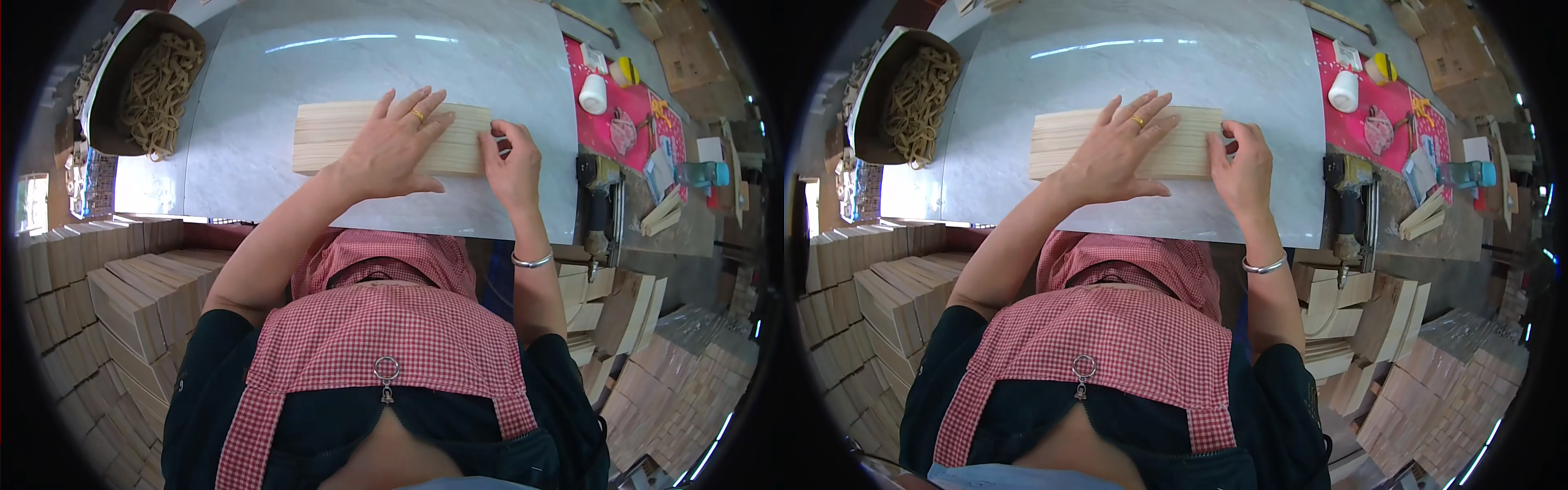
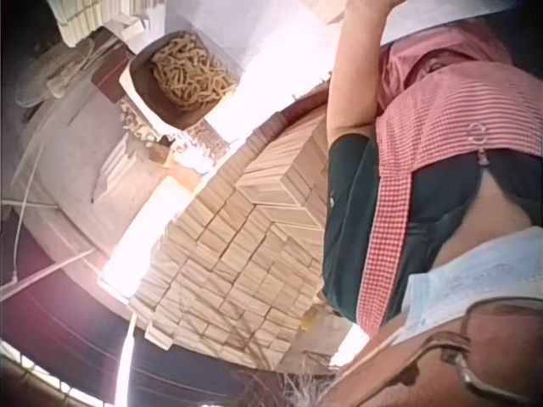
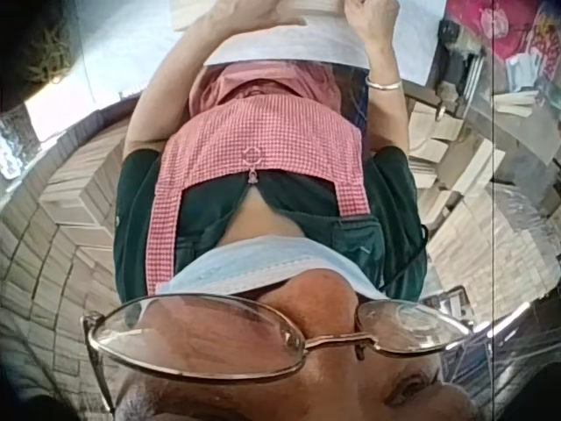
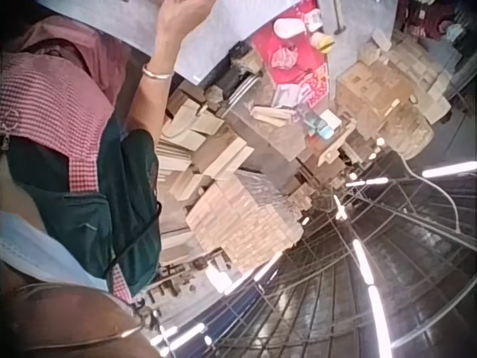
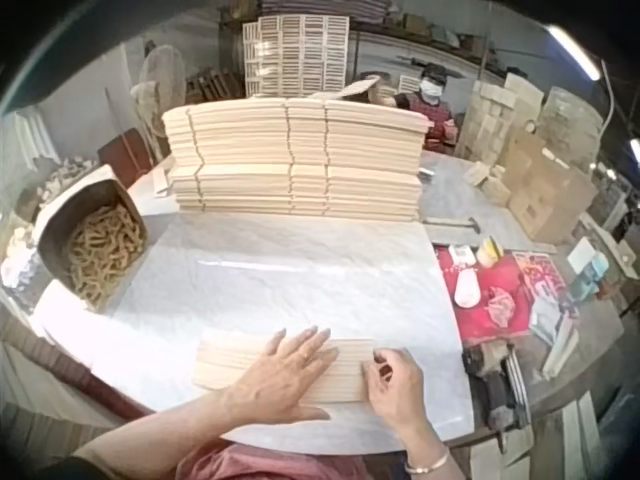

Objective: The user is assembling wooden boxes by applying glue to the edges and using a nail gun to join the panels together.

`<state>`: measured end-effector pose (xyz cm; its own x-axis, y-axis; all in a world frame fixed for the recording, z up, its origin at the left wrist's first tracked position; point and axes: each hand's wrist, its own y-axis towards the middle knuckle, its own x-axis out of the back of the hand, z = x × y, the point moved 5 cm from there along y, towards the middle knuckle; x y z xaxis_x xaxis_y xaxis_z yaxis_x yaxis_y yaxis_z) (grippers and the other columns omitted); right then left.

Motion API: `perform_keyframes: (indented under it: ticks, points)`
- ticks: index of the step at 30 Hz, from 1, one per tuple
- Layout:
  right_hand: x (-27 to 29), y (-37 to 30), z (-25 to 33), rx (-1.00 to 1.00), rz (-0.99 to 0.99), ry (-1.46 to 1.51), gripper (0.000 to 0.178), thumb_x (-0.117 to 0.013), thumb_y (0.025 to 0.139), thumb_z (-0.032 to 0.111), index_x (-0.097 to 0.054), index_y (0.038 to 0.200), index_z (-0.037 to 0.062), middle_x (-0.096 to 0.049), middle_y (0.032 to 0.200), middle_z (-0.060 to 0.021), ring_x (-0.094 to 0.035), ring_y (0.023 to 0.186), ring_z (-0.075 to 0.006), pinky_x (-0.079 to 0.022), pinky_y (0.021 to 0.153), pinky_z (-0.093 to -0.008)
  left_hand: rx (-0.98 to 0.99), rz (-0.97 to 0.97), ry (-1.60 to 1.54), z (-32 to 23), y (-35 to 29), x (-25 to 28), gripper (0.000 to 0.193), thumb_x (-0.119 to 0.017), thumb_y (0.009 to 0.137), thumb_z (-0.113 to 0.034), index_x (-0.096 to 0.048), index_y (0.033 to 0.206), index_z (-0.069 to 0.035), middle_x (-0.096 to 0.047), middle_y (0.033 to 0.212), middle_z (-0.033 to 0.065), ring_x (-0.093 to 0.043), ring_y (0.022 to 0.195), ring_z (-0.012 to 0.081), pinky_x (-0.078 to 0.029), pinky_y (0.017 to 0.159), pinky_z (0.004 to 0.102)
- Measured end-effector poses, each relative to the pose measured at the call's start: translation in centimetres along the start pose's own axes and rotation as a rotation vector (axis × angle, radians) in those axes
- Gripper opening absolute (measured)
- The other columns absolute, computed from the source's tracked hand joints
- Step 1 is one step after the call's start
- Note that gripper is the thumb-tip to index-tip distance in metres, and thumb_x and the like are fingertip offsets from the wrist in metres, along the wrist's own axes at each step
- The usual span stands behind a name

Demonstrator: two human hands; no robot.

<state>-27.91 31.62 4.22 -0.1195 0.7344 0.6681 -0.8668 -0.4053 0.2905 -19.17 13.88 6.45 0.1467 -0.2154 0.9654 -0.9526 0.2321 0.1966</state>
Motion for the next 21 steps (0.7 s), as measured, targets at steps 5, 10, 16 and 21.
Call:
perform_keyframes:
  ticks: [5,10,16,21]
  points:
    - [0.0,-0.2,0.3,0.040,-0.031,-0.006,0.018,-0.071,0.089,0.006,-0.067,0.106,-0.0007,-0.067,0.095,-0.0087,-0.061,0.070,-0.0188,-0.051,0.065,-0.0291,-0.019,0.025,-0.014,0.1,0.9,-1.3,0.087,-0.077,0.076,-0.056,-0.051,0.147,-0.013,-0.045,0.151,0.0149,-0.039,0.142,0.0338,-0.025,0.121,0.0542]
    - [0.1,-0.1,0.4,0.027,-0.021,0.040,0.018,-0.070,0.089,0.005,-0.067,0.106,0.0001,-0.067,0.096,-0.0076,-0.060,0.069,-0.0185,-0.050,0.064,-0.0290,-0.040,-0.022,-0.054,0.5,1.2,-1.4,0.088,-0.080,0.073,-0.055,-0.053,0.145,-0.013,-0.049,0.144,0.0136,-0.045,0.134,0.0325,-0.026,0.120,0.0535]
    - [-0.1,-0.2,0.2,0.003,-0.026,0.065,0.018,-0.069,0.089,0.004,-0.067,0.106,0.0007,-0.067,0.096,-0.0068,-0.059,0.069,-0.0181,-0.049,0.063,-0.0293,-0.040,-0.019,-0.135,0.8,1.5,-1.4,0.086,-0.081,0.071,-0.052,-0.054,0.142,-0.011,-0.050,0.143,0.0126,-0.047,0.132,0.0319,-0.028,0.119,0.0512]
    - [0.0,-0.4,0.1,0.019,-0.082,0.111,0.017,-0.069,0.086,0.003,-0.066,0.103,0.0018,-0.064,0.092,-0.0078,-0.061,0.068,-0.0195,-0.049,0.062,-0.0306,-0.039,-0.011,-0.180,0.7,2.1,-1.2,0.084,-0.083,0.068,-0.047,-0.055,0.138,-0.010,-0.052,0.140,0.0115,-0.049,0.130,0.0311,-0.032,0.116,0.0482]
